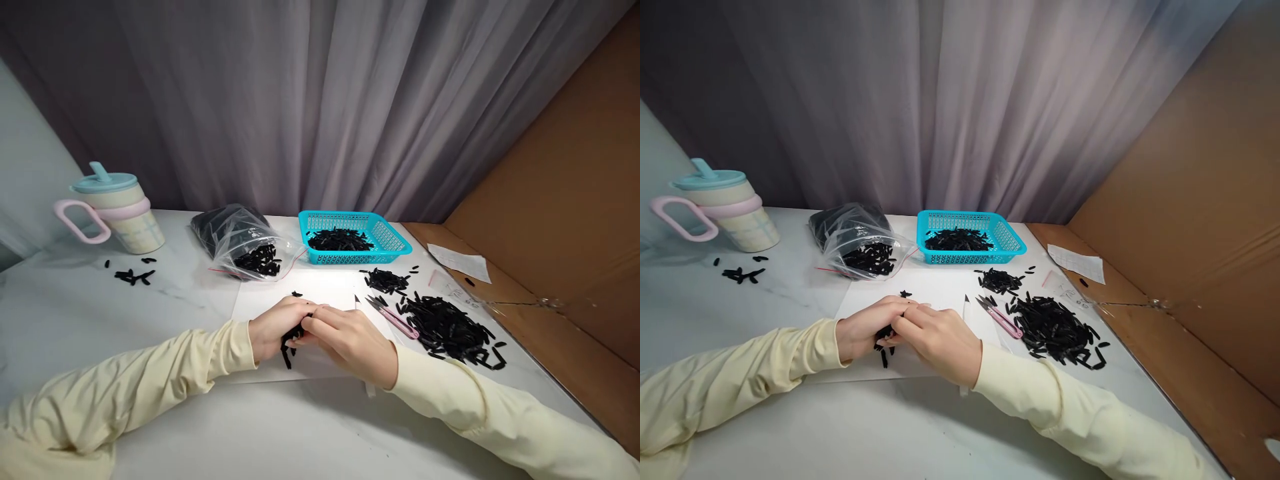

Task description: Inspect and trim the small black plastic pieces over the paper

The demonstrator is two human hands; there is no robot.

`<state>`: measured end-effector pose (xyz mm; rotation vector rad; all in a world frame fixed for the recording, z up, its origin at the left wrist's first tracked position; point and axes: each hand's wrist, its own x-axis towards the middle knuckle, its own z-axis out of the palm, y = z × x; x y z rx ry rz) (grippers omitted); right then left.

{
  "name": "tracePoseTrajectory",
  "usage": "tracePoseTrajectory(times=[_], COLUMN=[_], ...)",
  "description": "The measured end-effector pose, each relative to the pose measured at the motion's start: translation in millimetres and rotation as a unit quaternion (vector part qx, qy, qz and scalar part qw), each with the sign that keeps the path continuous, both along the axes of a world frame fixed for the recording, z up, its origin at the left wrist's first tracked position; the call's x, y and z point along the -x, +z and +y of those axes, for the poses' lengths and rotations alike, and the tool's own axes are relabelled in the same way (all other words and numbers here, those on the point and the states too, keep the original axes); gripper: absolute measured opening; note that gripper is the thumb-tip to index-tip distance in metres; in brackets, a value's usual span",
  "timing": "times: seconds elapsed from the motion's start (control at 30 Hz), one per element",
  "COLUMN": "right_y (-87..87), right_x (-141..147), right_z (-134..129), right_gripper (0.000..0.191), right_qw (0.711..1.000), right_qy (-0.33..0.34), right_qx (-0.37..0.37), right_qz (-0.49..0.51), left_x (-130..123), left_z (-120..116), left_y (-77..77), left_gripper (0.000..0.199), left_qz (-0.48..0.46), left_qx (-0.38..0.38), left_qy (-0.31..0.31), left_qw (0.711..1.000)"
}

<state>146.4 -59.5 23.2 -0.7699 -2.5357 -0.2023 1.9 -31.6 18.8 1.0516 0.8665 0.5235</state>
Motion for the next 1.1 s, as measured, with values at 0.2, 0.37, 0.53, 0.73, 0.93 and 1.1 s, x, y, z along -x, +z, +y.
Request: tracePoseTrajectory(times=[0.2, 0.37, 0.53, 0.73, 0.93, 1.1], right_y=[-3.0, 4.2, 9.3, -10.5, -16.6, -15.6], right_x=[-7.7, -16.0, -28.2, -42.3, -42.4, -40.6], right_z=[2.9, -12.7, -23.5, -22.9, -22.6, -26.3], right_gripper=[0.021, 0.014, 0.021, 0.016, 0.016, 0.016], right_qw=[0.984, 0.892, 0.656, 0.531, 0.533, 0.572], right_qy=[0.05, -0.006, -0.085, -0.075, -0.037, -0.023], right_qx=[0.145, 0.368, 0.623, 0.683, 0.671, 0.642], right_qz=[0.087, 0.262, 0.418, 0.497, 0.514, 0.51], left_x=[3.7, 2.8, 4.4, 4.7, 4.7, 5.8], left_z=[-1.1, -3.2, -2.3, -9.2, -16.9, -21.8], left_y=[0.1, 1.2, 0.5, -2.6, -5.7, -8.8], left_gripper=[0.013, 0.027, 0.029, 0.032, 0.027, 0.025], left_qz=[0.02, 0.02, 0.017, 0.082, 0.129, 0.148], left_qx=[-0.003, 0.015, 0.035, -0.102, -0.196, -0.228], left_qy=[0.007, -0.013, -0.018, -0.017, 0.012, 0.028], left_qw=[1.0, 1.0, 0.999, 0.991, 0.972, 0.962])
